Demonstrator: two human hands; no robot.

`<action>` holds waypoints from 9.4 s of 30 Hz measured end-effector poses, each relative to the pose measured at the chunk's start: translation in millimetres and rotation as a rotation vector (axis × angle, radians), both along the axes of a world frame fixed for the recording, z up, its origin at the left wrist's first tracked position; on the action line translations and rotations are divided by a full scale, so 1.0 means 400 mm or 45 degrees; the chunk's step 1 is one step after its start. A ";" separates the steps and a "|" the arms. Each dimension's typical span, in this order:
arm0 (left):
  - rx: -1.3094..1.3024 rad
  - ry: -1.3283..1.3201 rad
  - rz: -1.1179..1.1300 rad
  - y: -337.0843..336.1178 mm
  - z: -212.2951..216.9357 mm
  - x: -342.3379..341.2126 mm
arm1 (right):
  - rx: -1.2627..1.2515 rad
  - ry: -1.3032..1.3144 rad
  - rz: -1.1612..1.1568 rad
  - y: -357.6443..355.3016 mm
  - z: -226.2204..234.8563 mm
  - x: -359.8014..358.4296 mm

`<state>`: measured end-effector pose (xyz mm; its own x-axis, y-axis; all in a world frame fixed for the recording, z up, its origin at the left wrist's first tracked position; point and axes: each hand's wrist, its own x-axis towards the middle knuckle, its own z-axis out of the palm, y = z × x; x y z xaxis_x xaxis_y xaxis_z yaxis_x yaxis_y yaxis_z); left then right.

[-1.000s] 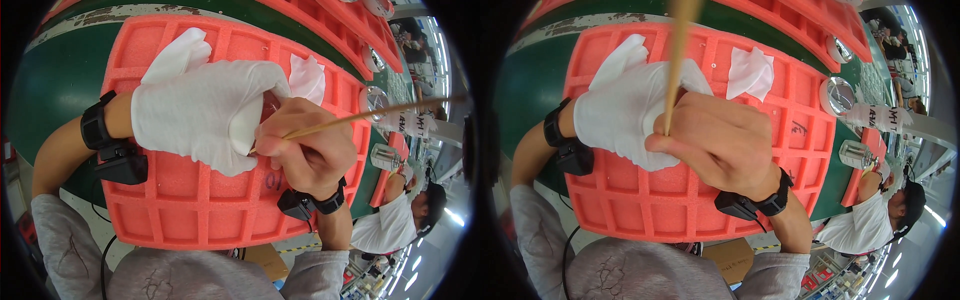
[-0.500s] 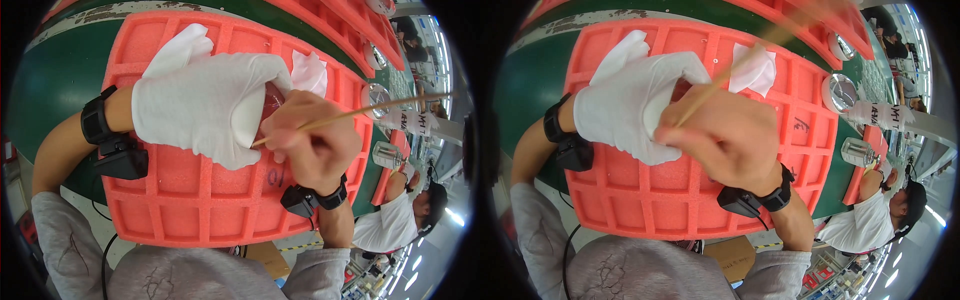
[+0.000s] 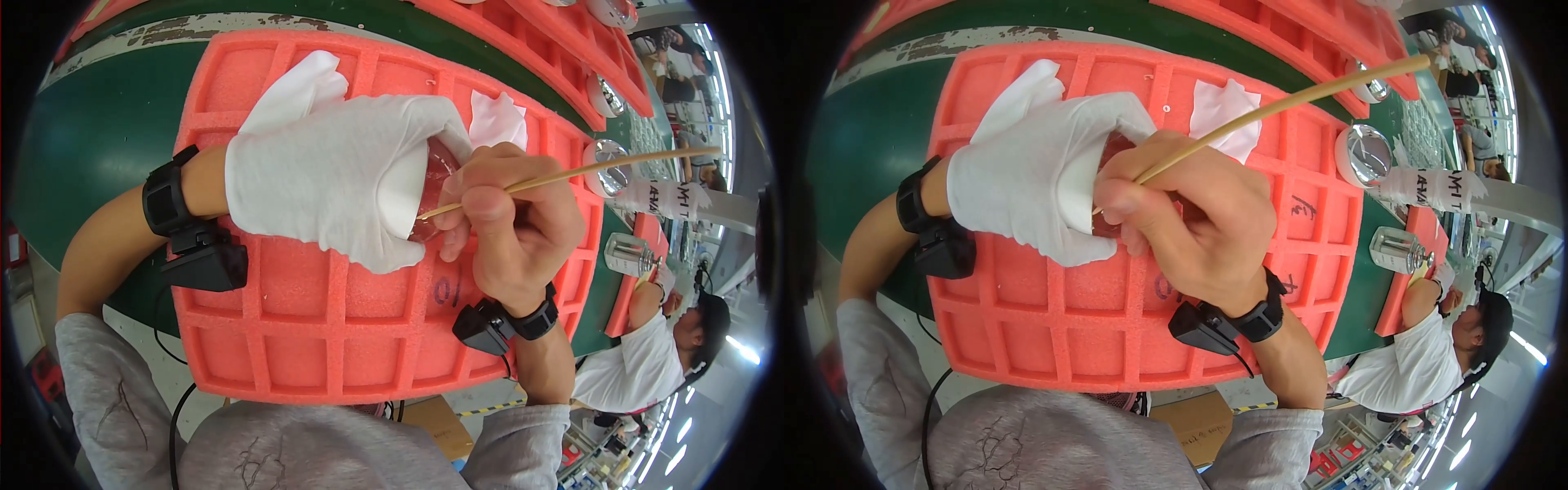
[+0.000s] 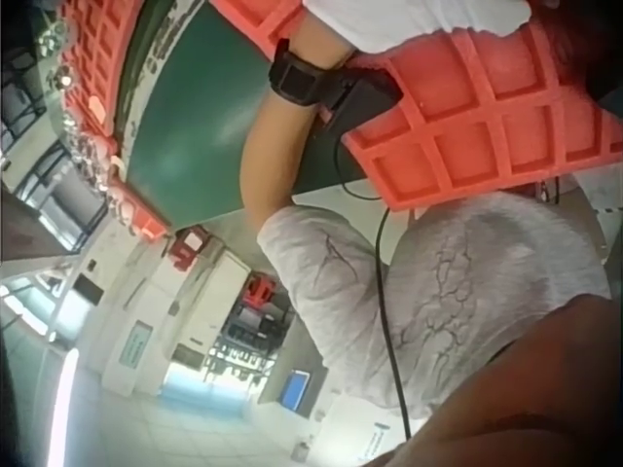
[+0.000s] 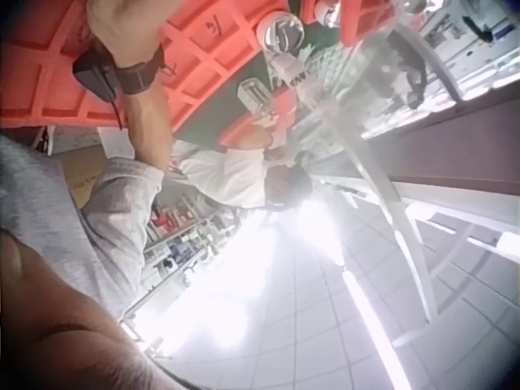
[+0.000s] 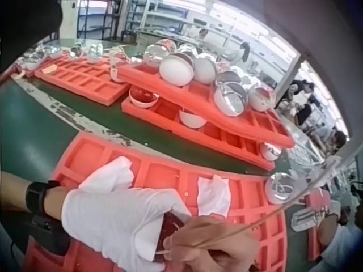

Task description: The person cleans a cosmetic container by scraping the edges with a wooden stick and wiping the surface with a cloth, then places a small white ring onto the container and wipes it again.

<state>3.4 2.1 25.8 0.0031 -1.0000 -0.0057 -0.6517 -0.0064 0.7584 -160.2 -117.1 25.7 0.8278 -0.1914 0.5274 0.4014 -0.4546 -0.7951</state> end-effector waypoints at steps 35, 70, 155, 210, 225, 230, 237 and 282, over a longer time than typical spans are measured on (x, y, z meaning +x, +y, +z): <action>-0.102 -0.078 0.007 -0.002 -0.010 0.004 | -0.099 -0.052 0.022 -0.018 -0.012 0.006; 0.036 0.008 0.028 -0.002 0.004 -0.001 | 0.137 0.111 -0.219 0.001 0.028 0.001; 0.156 -0.136 -0.018 0.012 -0.008 0.017 | 0.126 0.231 0.247 -0.054 -0.031 0.035; -0.185 0.161 -0.004 0.002 -0.039 -0.013 | 0.347 0.579 -0.385 0.024 0.084 0.046; 0.033 0.134 -0.023 -0.004 0.005 -0.012 | 0.490 0.655 -0.400 0.033 0.087 0.044; -0.139 0.511 -0.068 -0.015 -0.028 -0.019 | 0.365 0.637 -0.376 0.028 0.081 0.033; -0.157 0.321 -0.050 -0.009 -0.034 -0.023 | 0.156 0.497 -0.267 0.031 0.071 0.025; -0.009 0.243 -0.156 -0.007 -0.027 -0.013 | 0.091 0.336 -0.319 0.026 0.049 0.026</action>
